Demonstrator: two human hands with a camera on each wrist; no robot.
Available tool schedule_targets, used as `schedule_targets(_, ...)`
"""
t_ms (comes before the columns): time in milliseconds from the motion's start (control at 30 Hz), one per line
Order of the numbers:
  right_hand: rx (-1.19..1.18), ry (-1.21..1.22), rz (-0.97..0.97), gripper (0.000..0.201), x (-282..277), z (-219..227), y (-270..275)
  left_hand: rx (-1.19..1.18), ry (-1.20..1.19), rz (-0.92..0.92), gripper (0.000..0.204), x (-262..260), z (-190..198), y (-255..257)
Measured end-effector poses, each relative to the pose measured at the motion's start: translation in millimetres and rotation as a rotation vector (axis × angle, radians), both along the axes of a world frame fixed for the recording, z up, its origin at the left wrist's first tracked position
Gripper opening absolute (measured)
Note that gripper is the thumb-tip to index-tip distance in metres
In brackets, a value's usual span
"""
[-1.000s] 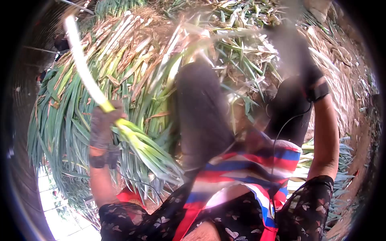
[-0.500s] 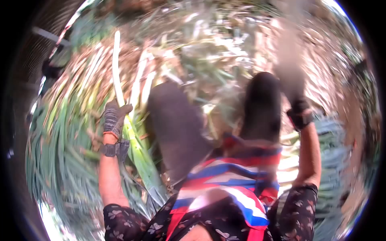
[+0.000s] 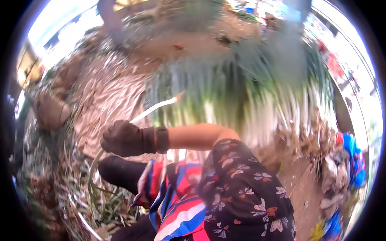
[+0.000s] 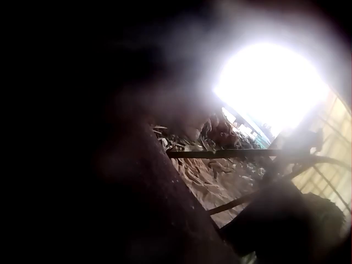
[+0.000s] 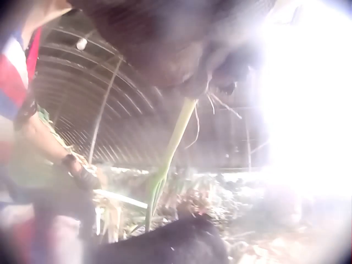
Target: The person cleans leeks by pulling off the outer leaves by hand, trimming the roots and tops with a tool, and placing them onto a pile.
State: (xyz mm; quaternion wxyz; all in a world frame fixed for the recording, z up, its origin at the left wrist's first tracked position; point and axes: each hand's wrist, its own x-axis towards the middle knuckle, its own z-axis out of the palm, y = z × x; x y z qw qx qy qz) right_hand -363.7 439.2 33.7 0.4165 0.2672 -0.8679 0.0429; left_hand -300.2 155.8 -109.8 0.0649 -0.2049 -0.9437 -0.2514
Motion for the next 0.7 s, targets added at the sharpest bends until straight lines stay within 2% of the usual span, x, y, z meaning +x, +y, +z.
schedule_targets(67, 0.047, 0.028, -0.158, 0.015, 33, 16, 76, -0.013, -0.04, -0.191, 0.031, 7, -1, 53)
schedule_targets(133, 0.044, 0.067, -0.441, 0.012, 105, 37, 179, -0.045, -0.047, -0.315, 0.032, 12, 3, 82)
schedule_targets(267, -0.096, 0.225, -1.366, 0.015, 358, 91, 383, -0.146, 0.006, -0.383, 0.033, 0, 18, 99)
schedule_targets(333, -0.149, 0.32, -1.82, 0.019, 484, 104, 431, -0.213, 0.042, -0.383, 0.034, -11, 25, 94)
schedule_targets(367, -0.154, 0.371, -2.001, 0.021, 526, 104, 442, -0.245, 0.067, -0.368, 0.035, -18, 31, 89)
schedule_targets(433, -0.09, 0.471, -2.194, 0.026, 547, 80, 448, -0.311, 0.117, -0.341, 0.035, -28, 41, 69)
schedule_targets(467, 0.011, 0.526, -2.178, 0.029, 531, 57, 449, -0.336, 0.141, -0.332, 0.036, -33, 47, 55)
schedule_targets(533, 0.063, 0.459, -1.956, 0.035, 454, 5, 429, -0.386, 0.186, -0.309, 0.037, -38, 60, 22)
schedule_targets(567, -0.247, 0.299, -1.836, 0.045, 395, -23, 405, -0.407, 0.202, -0.285, 0.037, -40, 66, 3)
schedule_targets(600, -0.286, 0.162, -1.562, 0.051, 336, -45, 369, -0.432, 0.216, -0.271, 0.037, -36, 78, -20)
schedule_targets(667, -0.318, 0.063, -1.018, 0.051, 222, -78, 298, -0.47, 0.219, -0.245, 0.038, -14, 102, -58)
schedule_targets(700, -0.367, -0.014, -0.759, 0.055, 172, -79, 248, -0.486, 0.214, -0.232, 0.039, 1, 115, -70)
